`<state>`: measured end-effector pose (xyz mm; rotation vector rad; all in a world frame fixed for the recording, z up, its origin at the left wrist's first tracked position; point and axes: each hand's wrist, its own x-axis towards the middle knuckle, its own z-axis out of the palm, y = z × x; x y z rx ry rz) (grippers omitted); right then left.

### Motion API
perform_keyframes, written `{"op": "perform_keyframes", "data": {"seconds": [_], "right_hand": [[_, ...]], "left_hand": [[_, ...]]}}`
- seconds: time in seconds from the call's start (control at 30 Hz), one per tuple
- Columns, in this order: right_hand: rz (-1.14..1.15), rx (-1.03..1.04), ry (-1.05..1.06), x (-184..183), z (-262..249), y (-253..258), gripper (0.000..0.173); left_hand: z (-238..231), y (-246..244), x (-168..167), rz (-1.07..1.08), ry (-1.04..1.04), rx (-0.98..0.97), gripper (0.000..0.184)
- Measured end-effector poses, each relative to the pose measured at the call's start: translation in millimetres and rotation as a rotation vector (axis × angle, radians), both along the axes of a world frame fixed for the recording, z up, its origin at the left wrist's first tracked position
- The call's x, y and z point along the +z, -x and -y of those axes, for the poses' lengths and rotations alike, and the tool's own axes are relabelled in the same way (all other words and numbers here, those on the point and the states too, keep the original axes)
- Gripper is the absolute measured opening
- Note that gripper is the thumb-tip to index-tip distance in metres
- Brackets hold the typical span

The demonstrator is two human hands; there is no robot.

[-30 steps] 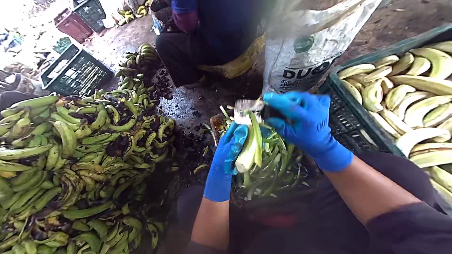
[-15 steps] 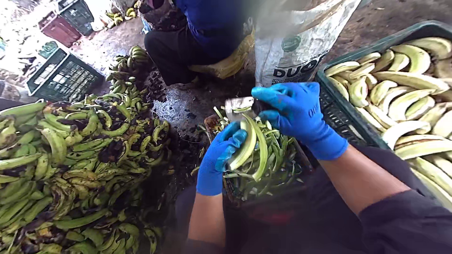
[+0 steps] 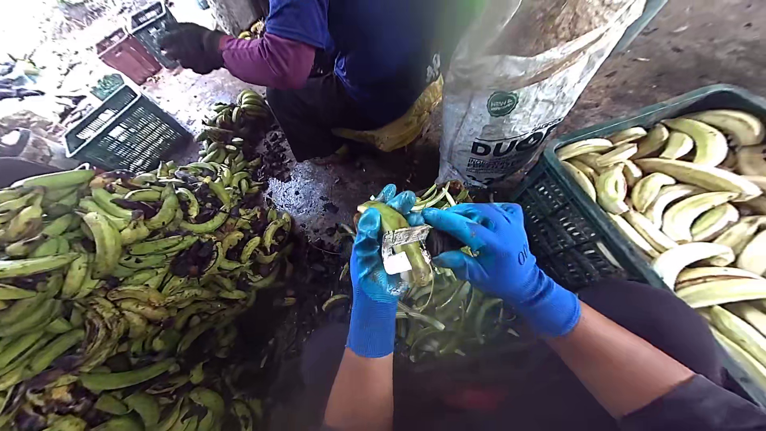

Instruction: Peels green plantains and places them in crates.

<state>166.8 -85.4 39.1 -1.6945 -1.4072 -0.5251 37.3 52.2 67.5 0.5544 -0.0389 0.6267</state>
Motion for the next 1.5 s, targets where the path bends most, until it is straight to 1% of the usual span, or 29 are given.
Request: {"op": "perform_keyframes", "data": {"seconds": [0.07,0.17,0.27,0.33,0.4,0.47,0.5,0.53,0.63,0.73,0.77,0.8,0.83,0.9,0.97,1.0,1.03,1.07,1.1,1.13,1.17,1.23,1.27,1.3,1.33,1.37,1.4,1.43,1.5], "right_hand": [[0.022,-0.001,-0.005,-1.3,1.2,1.2,0.051],[0.016,0.021,-0.013,-4.6,1.0,0.1,0.049],[-0.068,0.002,0.023,0.6,-4.1,-9.0,0.052],[-0.047,-0.027,0.026,-1.2,-3.7,-7.7,0.053],[-0.055,-0.004,0.038,-1.1,-3.7,-8.6,0.052],[-0.132,0.051,0.124,6.7,-4.8,-18.7,0.053],[-0.171,0.06,0.192,10.4,-5.8,-25.5,0.058],[-0.199,0.055,0.257,12.5,-6.2,-29.7,0.061],[-0.217,-0.021,0.301,8.9,-9.7,-27.6,0.061],[-0.319,-0.125,0.36,0.4,-6.8,-42.7,0.052],[-0.366,-0.162,0.372,1.4,-3.0,-48.2,0.053],[-0.368,-0.182,0.336,4.8,-1.0,-49.4,0.059],[-0.314,-0.167,0.264,7.1,0.2,-45.2,0.063],[-0.153,-0.053,0.129,2.4,4.1,-25.4,0.059],[0.019,0.019,0.042,-8.5,8.1,-0.5,0.053],[0.091,0.018,0.012,-12.0,9.5,8.1,0.05],[0.132,0.014,0.001,-13.1,10.3,12.1,0.049],[0.126,0.02,0.009,-10.5,9.8,12.1,0.048],[0.064,0.041,0.031,-5.6,7.6,9.0,0.049],[-0.038,0.06,0.071,1.0,3.8,4.4,0.051],[-0.178,0.082,0.131,7.6,0.4,-0.9,0.054],[-0.513,0.096,0.283,16.7,-2.7,-15.1,0.057],[-0.651,0.082,0.332,17.0,-3.4,-22.6,0.056],[-0.712,0.053,0.354,15.0,-2.9,-27.7,0.058],[-0.697,0.04,0.355,12.9,-0.5,-29.5,0.06],[-0.594,0.063,0.334,10.0,2.9,-29.1,0.06],[-0.437,0.125,0.275,5.3,6.3,-27.2,0.059],[-0.281,0.205,0.219,1.2,9.2,-24.6,0.056],[-0.074,0.273,0.182,-2.5,14.2,-14.3,0.05]], "left_hand": [[-2.1,4.5,0.0,-0.082,-0.12,0.04,0.042],[7.3,12.7,0.9,-0.226,-0.199,0.13,0.04],[14.3,19.8,0.4,-0.46,-0.419,0.214,0.045],[16.5,22.7,0.6,-0.553,-0.546,0.273,0.048],[21.2,24.3,6.7,-0.614,-0.62,0.324,0.045],[25.1,28.1,8.6,-0.68,-0.803,0.36,0.042],[24.1,29.9,5.5,-0.708,-0.907,0.362,0.043],[21.7,30.5,0.9,-0.734,-0.957,0.357,0.045],[13.6,28.8,-6.0,-0.696,-0.947,0.326,0.046],[14.2,33.5,-1.7,-0.57,-1.003,0.265,0.061],[14.4,31.5,-2.0,-0.542,-0.932,0.254,0.062],[11.7,26.2,-2.8,-0.518,-0.774,0.234,0.06],[7.5,21.4,-3.7,-0.496,-0.588,0.2,0.056],[0.4,13.4,-5.4,-0.408,-0.198,0.14,0.037],[-7.6,11.5,-5.7,-0.248,0.151,-0.005,0.045],[-9.2,10.9,-3.6,-0.182,0.274,-0.062,0.048],[-7.2,10.2,-0.2,-0.159,0.33,-0.07,0.048],[-2.4,10.1,0.9,-0.163,0.281,-0.031,0.046],[4.2,10.5,-1.5,-0.179,0.151,0.046,0.04],[11.3,9.8,-3.9,-0.218,0.004,0.145,0.033],[16.6,9.1,-6.0,-0.279,-0.118,0.215,0.033],[21.1,8.6,-5.0,-0.409,-0.273,0.227,0.044],[19.3,7.4,-2.5,-0.42,-0.281,0.187,0.044],[14.7,7.1,-0.6,-0.39,-0.253,0.128,0.045],[7.4,7.3,-0.5,-0.342,-0.188,0.069,0.045],[-1.0,8.2,-1.9,-0.308,-0.099,0.024,0.047],[-8.8,9.8,-4.8,-0.287,-0.013,-0.004,0.05],[-14.6,12.0,-7.3,-0.274,0.051,-0.019,0.056],[-14.2,14.4,-6.3,-0.296,0.085,0.033,0.053]]}}
